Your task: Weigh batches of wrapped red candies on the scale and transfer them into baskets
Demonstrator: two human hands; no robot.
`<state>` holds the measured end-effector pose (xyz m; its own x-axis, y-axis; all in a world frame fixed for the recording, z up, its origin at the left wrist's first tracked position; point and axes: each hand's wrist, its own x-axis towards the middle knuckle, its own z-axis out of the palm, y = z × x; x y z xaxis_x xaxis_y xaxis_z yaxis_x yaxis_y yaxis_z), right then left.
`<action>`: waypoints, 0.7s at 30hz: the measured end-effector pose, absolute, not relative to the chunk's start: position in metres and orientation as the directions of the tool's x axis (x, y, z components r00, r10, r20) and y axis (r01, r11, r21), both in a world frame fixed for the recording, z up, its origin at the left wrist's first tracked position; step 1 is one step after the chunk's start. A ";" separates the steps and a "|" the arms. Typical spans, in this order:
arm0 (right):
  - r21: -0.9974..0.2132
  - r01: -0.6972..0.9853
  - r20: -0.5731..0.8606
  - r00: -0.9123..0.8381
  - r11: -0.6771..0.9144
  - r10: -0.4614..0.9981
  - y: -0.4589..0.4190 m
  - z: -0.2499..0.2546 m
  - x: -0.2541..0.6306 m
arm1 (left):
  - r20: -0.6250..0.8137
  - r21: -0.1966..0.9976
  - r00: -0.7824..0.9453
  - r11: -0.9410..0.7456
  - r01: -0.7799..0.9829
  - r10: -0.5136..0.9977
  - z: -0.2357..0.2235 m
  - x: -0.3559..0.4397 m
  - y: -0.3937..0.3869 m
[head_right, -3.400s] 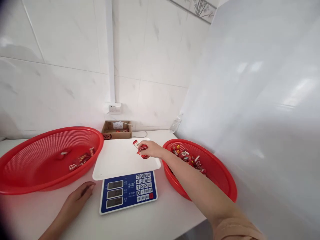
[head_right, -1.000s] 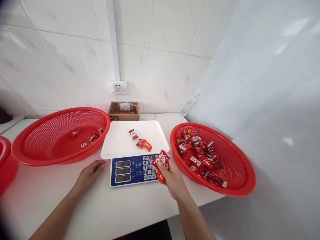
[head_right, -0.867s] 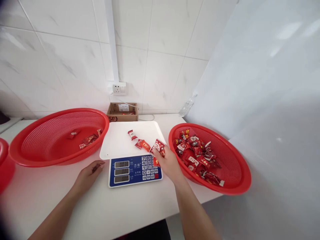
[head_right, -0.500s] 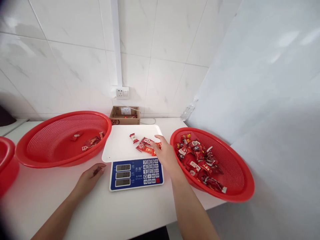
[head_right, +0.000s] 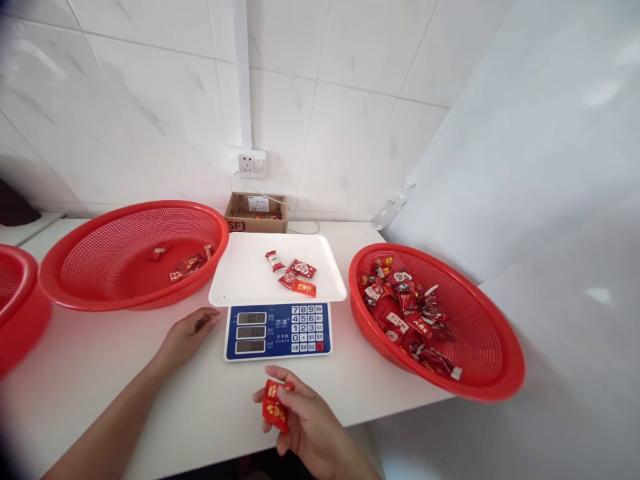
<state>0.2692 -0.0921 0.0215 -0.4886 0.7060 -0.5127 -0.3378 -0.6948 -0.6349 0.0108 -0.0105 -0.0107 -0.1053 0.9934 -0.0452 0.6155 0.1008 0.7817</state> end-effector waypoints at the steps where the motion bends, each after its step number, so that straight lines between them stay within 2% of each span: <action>1: -0.630 -0.333 -0.502 -0.514 -0.702 0.695 -0.093 0.019 0.266 | -0.047 0.783 -0.104 0.102 0.614 0.993 -0.011 0.011 -0.011; 4: -0.661 -0.334 -0.454 -0.536 -0.673 0.712 -0.092 0.019 0.259 | -0.045 0.786 -0.106 0.100 0.611 0.993 -0.011 0.010 -0.011; 12: -0.817 -0.261 -0.379 -0.429 -0.515 0.820 -0.083 0.033 0.256 | -0.027 0.792 -0.100 0.082 0.605 0.995 -0.012 0.009 -0.012; 16: -0.931 -0.099 -0.307 -0.308 -0.351 0.901 -0.067 0.037 0.264 | -0.028 0.793 -0.102 0.084 0.604 0.994 -0.012 0.009 -0.013; 21: -0.989 0.113 -0.104 -0.116 -0.091 0.988 -0.019 0.064 0.263 | -0.022 0.794 -0.090 0.072 0.603 0.996 -0.014 0.008 -0.012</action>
